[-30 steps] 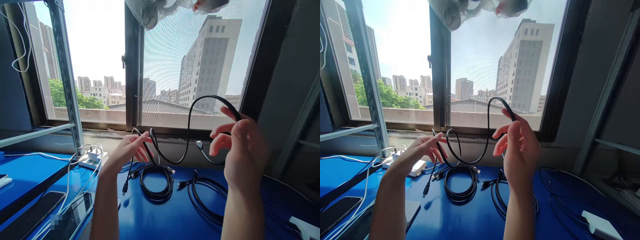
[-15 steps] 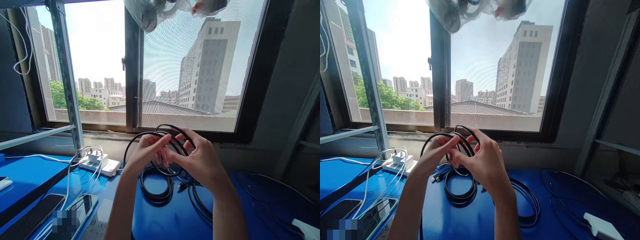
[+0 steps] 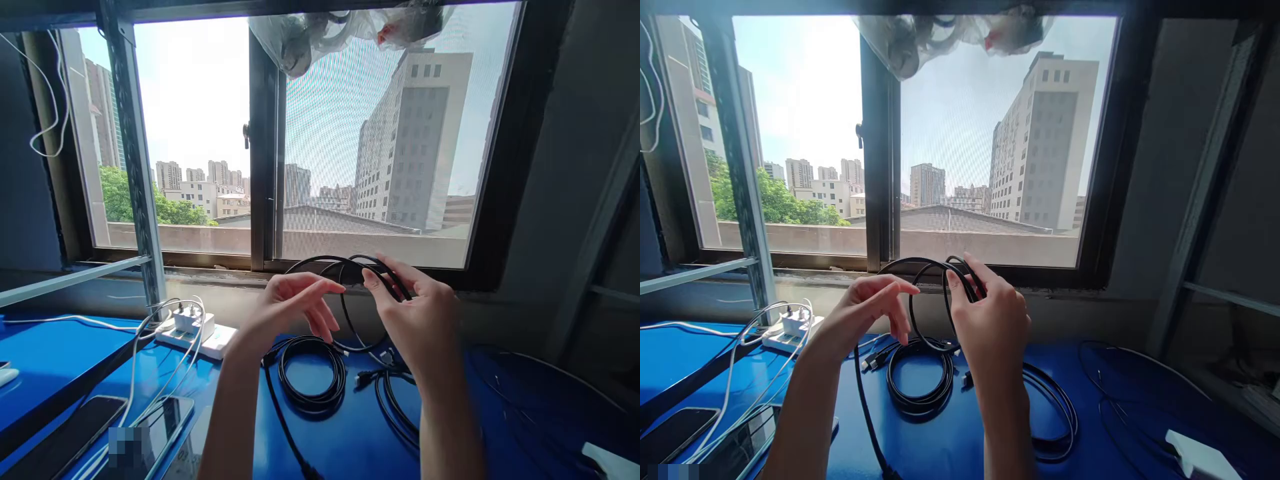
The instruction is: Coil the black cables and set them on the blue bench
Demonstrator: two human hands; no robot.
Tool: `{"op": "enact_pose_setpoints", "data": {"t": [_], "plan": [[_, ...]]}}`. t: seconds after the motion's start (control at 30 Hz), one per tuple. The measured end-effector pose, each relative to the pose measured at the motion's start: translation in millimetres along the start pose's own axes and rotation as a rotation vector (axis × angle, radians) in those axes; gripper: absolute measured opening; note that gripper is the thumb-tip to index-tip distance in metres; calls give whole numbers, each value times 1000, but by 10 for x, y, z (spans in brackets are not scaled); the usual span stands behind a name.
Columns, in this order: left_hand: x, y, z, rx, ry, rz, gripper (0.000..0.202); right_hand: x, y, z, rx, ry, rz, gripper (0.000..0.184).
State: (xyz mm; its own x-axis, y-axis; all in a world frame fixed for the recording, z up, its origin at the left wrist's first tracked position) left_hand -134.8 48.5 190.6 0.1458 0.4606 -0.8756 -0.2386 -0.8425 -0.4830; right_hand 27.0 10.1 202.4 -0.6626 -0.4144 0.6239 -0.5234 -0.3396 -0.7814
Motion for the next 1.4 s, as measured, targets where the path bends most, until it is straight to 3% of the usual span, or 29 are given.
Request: {"op": "enact_pose_setpoints", "data": {"t": [0.13,0.27,0.43,0.53,0.63,0.73,0.93,1.1,1.23,1.33,1.4], "plan": [[-140,-4,157,-227,142,-196,24,-46,-49,125,-142,-3,-61,43],[-117,-78,239,-351,34,-284,26,-43,-64,111,-94,-180,-89,49],[348,-305,148,-294,-194,-104,45,123,13,56,-32,-309,0,45],[647,-420,16,-169,-90,-23,49,216,70,-15,63,-390,21,42],[787,-453,-74,-87,36,18,46,264,98,-50,128,-447,31,37],[740,-428,-83,-86,105,4,43,265,92,-37,141,-453,40,34],[485,-377,41,-253,89,-64,47,115,-14,9,89,-381,15,46],[437,-314,265,-557,134,22,49,-55,-77,-140,227,-255,31,58],[340,-241,370,-727,82,18,34,-59,-38,-272,294,-197,77,32],[281,-221,358,-742,28,-4,29,9,36,-367,379,-282,45,18],[307,-230,321,-701,38,38,31,58,76,-400,421,-338,23,18]]}}
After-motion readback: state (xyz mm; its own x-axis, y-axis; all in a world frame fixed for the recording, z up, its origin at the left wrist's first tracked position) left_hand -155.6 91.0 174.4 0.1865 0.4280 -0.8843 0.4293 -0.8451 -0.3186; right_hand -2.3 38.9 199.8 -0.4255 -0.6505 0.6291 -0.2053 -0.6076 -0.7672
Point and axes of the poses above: each hand's wrist, its own y-axis away from the middle knuckle, its own z-axis out of the back of the hand, x = y × z, the point moved 6 cm from there along -y, towards the middle knuckle, and after that the axes turned 10 degrees about -x, right-handed, at the moved point
